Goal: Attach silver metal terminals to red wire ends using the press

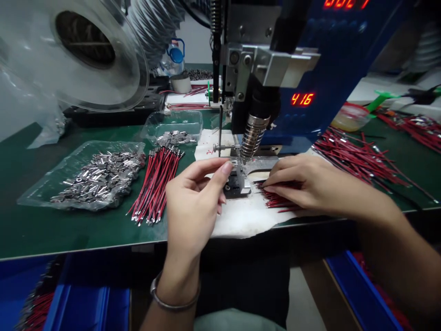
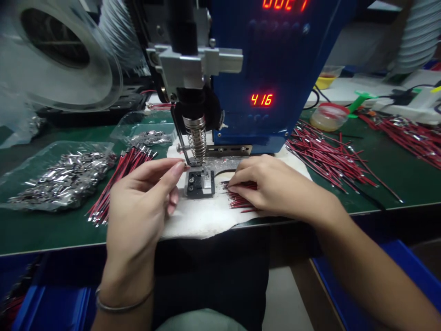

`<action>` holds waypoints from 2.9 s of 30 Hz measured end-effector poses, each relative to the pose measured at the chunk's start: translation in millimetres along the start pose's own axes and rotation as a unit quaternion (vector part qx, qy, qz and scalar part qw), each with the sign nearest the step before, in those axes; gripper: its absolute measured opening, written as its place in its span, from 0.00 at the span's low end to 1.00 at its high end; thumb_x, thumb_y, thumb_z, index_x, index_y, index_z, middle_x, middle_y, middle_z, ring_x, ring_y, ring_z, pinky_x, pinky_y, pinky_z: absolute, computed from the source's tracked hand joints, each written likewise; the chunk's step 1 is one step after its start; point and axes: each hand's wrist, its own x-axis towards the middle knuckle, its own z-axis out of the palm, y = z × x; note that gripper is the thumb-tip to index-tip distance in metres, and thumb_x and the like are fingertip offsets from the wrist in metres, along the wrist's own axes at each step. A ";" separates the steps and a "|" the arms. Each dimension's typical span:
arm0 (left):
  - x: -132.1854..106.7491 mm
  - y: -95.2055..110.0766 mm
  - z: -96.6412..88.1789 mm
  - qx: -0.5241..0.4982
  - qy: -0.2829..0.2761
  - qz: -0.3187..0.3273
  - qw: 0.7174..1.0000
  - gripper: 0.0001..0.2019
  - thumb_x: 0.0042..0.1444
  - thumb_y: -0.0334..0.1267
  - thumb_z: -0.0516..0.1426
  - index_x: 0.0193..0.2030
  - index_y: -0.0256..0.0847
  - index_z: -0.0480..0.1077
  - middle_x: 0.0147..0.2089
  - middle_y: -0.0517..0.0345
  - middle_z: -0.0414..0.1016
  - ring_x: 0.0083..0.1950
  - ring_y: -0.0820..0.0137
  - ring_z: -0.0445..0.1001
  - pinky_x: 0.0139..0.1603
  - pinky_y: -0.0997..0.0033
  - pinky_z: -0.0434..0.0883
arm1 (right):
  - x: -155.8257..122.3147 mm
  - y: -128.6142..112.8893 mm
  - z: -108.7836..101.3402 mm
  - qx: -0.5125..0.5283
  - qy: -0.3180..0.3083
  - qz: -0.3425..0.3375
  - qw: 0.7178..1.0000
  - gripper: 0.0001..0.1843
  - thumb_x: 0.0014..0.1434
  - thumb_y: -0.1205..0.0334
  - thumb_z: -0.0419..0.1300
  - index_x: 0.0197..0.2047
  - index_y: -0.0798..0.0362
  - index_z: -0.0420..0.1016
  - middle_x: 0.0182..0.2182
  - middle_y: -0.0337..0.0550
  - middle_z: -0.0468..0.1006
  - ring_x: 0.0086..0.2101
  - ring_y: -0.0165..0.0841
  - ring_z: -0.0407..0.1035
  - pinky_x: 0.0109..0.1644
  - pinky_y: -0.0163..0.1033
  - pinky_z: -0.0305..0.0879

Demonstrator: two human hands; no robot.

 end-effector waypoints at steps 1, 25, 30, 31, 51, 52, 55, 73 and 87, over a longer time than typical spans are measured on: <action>0.0 -1.7 2.8 -0.031 0.011 -0.001 0.999 0.08 0.57 0.43 0.70 0.39 0.43 0.83 0.30 0.59 0.81 0.19 0.80 0.67 0.15 0.82 0.62 | 3.0 0.8 -2.9 0.003 -0.017 -0.007 1.000 0.12 0.69 0.62 0.59 0.39 0.51 0.85 0.36 0.43 0.83 0.35 0.35 0.76 0.41 0.40 0.68; -5.4 1.9 8.6 -0.022 0.081 -0.019 0.996 0.07 0.61 0.41 0.67 0.43 0.41 0.83 0.28 0.64 0.69 0.18 0.85 0.56 0.13 0.86 0.56 | 59.1 51.1 -32.7 0.362 -0.230 -0.017 0.903 0.16 0.65 0.49 0.68 0.38 0.56 0.78 0.27 0.35 0.75 0.25 0.23 0.64 0.28 0.30 0.60; -8.8 2.4 9.4 0.090 0.101 0.035 0.990 0.14 0.61 0.42 0.68 0.51 0.42 0.78 0.33 0.61 0.80 0.17 0.81 0.65 0.16 0.81 0.64 | 50.7 52.1 -25.2 0.352 -0.148 -0.011 0.924 0.16 0.63 0.50 0.69 0.38 0.56 0.84 0.26 0.39 0.78 0.25 0.26 0.66 0.26 0.33 0.60; -8.7 2.8 9.5 0.084 0.091 0.024 0.992 0.13 0.59 0.43 0.69 0.48 0.42 0.77 0.32 0.62 0.81 0.17 0.80 0.65 0.15 0.81 0.63 | 50.1 50.1 -23.3 0.355 -0.132 -0.003 0.926 0.15 0.63 0.50 0.69 0.38 0.56 0.84 0.25 0.39 0.78 0.24 0.26 0.65 0.25 0.33 0.59; -4.3 -5.4 23.3 0.061 0.072 -0.025 0.995 0.10 0.58 0.44 0.69 0.39 0.41 0.79 0.27 0.62 0.75 0.16 0.82 0.59 0.14 0.79 0.55 | 45.1 22.7 2.8 0.268 0.034 -0.004 0.963 0.07 0.60 0.60 0.67 0.34 0.54 0.85 0.27 0.39 0.84 0.28 0.30 0.73 0.31 0.35 0.68; -4.7 -5.3 22.2 0.062 0.066 -0.032 0.995 0.09 0.57 0.44 0.70 0.38 0.41 0.80 0.22 0.65 0.71 0.16 0.81 0.58 0.15 0.79 0.53 | 44.9 22.5 3.4 0.267 0.035 -0.004 0.963 0.07 0.60 0.60 0.67 0.34 0.53 0.85 0.28 0.39 0.84 0.28 0.30 0.73 0.31 0.35 0.68; -5.6 -5.1 20.1 0.059 0.062 -0.042 0.995 0.08 0.56 0.44 0.70 0.36 0.43 0.83 0.18 0.66 0.66 0.16 0.80 0.55 0.15 0.78 0.51 | 44.1 22.0 4.6 0.266 0.033 -0.013 0.963 0.08 0.61 0.58 0.67 0.35 0.53 0.85 0.29 0.40 0.85 0.29 0.31 0.75 0.32 0.36 0.69; -0.8 -4.5 23.6 0.016 0.077 -0.055 0.995 0.14 0.49 0.40 0.74 0.34 0.37 0.76 0.28 0.60 0.79 0.15 0.83 0.62 0.12 0.82 0.57 | 42.4 17.7 6.9 0.221 0.067 -0.012 0.973 0.09 0.62 0.56 0.66 0.35 0.52 0.85 0.29 0.41 0.85 0.28 0.33 0.74 0.31 0.39 0.67; -2.1 -2.6 26.5 0.059 0.095 -0.054 0.992 0.09 0.49 0.39 0.73 0.30 0.37 0.81 0.23 0.59 0.76 0.18 0.80 0.62 0.15 0.78 0.53 | 41.3 20.2 10.0 0.218 0.079 -0.059 0.971 0.09 0.64 0.58 0.66 0.36 0.54 0.85 0.29 0.40 0.85 0.28 0.32 0.75 0.31 0.37 0.67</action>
